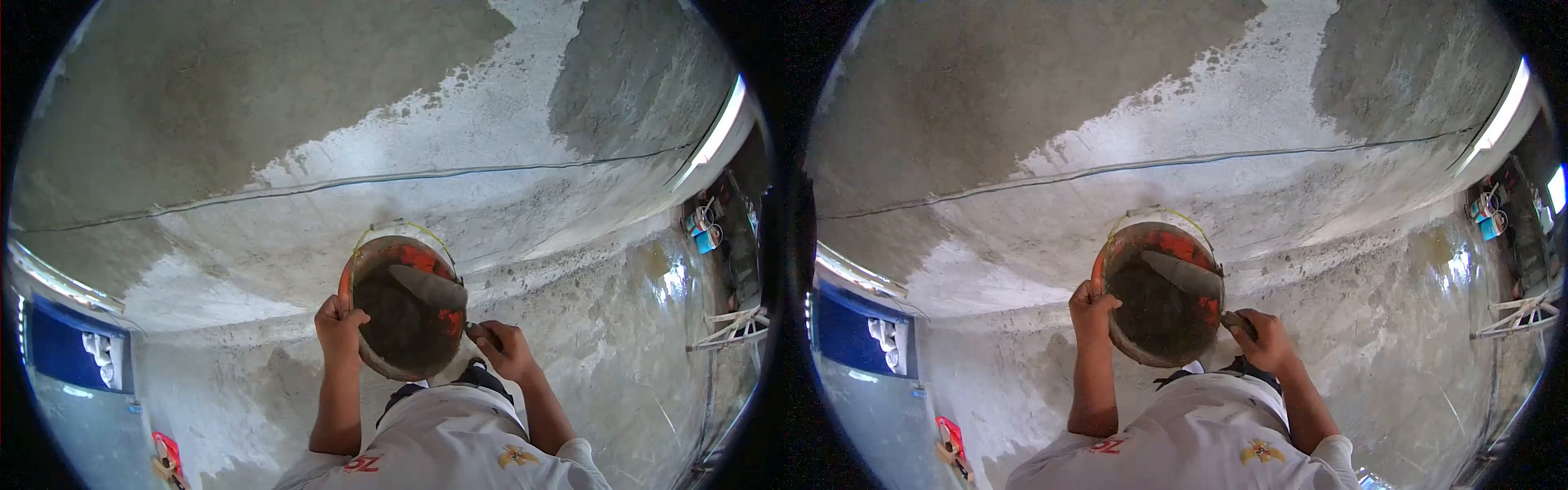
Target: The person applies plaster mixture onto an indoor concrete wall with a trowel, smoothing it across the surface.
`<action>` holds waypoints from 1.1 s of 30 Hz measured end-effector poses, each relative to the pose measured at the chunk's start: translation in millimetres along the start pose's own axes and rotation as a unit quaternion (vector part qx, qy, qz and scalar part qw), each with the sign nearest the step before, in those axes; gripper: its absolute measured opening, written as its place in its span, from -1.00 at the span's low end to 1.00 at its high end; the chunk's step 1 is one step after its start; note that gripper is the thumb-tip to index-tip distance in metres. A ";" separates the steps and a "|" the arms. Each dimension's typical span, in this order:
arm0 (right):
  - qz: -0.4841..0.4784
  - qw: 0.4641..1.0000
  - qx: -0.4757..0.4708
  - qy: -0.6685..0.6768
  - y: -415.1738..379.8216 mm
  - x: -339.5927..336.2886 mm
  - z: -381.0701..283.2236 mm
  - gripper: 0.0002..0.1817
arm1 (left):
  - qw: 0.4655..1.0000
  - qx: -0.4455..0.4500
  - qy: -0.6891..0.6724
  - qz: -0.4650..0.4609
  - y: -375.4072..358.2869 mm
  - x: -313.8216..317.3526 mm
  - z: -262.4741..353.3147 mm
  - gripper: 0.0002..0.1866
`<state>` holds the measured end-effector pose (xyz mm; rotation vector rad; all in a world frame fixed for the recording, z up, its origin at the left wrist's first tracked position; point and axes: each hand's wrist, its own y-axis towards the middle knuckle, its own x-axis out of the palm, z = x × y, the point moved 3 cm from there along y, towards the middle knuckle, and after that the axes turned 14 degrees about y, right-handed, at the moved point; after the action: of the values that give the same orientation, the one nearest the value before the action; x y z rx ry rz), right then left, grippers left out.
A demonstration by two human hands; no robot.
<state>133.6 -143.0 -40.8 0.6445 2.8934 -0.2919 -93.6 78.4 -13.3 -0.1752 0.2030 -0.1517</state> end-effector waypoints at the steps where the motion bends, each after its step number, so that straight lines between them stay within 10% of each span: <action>1: 0.001 0.998 -0.056 -0.040 -2.3 -6.2 1.3 -0.69 | 1.000 0.003 -0.006 0.000 -5.9 4.8 3.0 -0.67; 5: 0.064 0.964 -0.237 -0.104 -8.1 -38.3 24.1 -0.60 | 1.000 0.020 -0.014 0.018 -26.9 28.3 11.5 -0.68; 8: 0.051 0.987 -0.122 -0.089 -6.0 -73.1 47.2 -0.57 | 0.996 0.039 -0.078 0.029 -42.1 49.8 16.9 -0.68; 21: 0.106 0.958 -0.256 -0.074 -31.3 -128.5 194.0 -0.52 | 0.994 0.017 -0.093 0.056 -93.0 150.3 43.3 -0.74; 33: 0.177 0.980 -0.047 -0.074 -105.5 -159.8 361.1 -0.70 | 0.980 0.014 -0.112 0.164 -91.0 111.5 44.4 -0.76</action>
<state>272.3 -381.9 -342.0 1.0500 2.5728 -0.1452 11.8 -21.7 25.8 -0.1266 0.0038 0.1925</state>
